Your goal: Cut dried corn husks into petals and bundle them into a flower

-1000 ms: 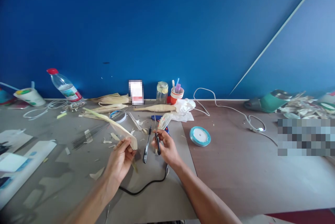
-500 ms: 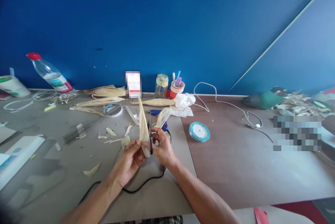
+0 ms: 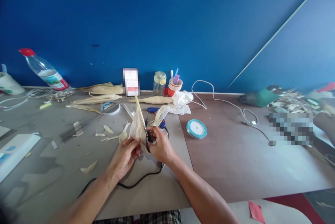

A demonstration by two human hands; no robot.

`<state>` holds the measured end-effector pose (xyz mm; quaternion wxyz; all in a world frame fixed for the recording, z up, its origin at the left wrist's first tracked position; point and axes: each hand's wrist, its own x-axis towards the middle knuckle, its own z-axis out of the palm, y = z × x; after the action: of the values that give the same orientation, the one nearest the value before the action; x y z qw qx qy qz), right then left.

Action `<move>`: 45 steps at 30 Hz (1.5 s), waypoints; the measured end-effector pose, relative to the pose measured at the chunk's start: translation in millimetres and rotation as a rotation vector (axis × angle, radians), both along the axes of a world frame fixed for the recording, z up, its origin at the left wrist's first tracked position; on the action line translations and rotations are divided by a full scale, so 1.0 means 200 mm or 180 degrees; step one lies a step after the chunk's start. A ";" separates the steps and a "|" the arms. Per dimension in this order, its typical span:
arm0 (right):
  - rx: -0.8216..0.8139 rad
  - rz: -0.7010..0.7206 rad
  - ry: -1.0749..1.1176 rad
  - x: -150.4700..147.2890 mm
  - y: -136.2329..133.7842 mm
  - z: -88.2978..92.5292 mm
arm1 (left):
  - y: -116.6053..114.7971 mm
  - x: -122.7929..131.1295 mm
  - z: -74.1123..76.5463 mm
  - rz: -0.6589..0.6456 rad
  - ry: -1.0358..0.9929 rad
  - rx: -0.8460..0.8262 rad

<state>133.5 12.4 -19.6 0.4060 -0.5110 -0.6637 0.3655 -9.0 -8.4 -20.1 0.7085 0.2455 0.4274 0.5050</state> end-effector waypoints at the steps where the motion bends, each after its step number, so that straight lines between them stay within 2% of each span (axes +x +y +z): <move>1: 0.0005 0.0028 -0.0007 0.00 0.00 0.00 | 0.00 0.00 0.00 0.0020 -0.0045 -0.0053; 6: -0.0049 0.0079 0.0290 0.02 0.01 -0.02 | 0.02 -0.02 -0.01 0.0058 -0.0178 -0.0099; 10: -0.0155 0.0259 0.0605 0.04 0.00 -0.01 | 0.04 -0.05 0.00 0.0352 -0.0147 -0.0032; 17: 0.0515 0.0623 -0.0475 0.05 -0.04 0.04 | 0.09 -0.11 0.02 0.1093 0.0240 0.0180; 20: 0.0621 0.0765 -0.0745 0.03 -0.05 0.06 | 0.09 -0.12 0.01 0.1231 0.0591 0.0319; 23: 0.0573 0.0614 -0.0736 0.01 -0.05 0.04 | 0.09 -0.12 0.00 0.1304 0.0625 0.0391; 28: 0.0459 0.0017 -0.0252 0.00 -0.03 -0.06 | 0.08 -0.12 -0.02 0.1101 0.0890 0.0518; 31: 0.0356 0.0074 -0.0030 -0.03 -0.02 -0.08 | 0.07 -0.11 -0.04 0.0850 0.1177 0.0615; 38: 0.0042 -0.0032 0.0353 -0.08 -0.02 -0.08 | 0.04 -0.07 -0.06 0.0532 0.1411 0.0799; 42: -0.0372 -0.0096 0.0651 -0.07 -0.01 -0.06 | 0.04 -0.07 -0.05 0.0492 0.1727 0.0804; 45: -0.0541 -0.0146 0.0874 -0.05 0.00 -0.04 | 0.03 -0.07 -0.03 0.0385 0.1631 0.0741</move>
<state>123.8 12.2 -28.1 0.4564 -0.5039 -0.5568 0.4773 -22.4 -1.5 -26.2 0.5130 0.4189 0.5455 0.5135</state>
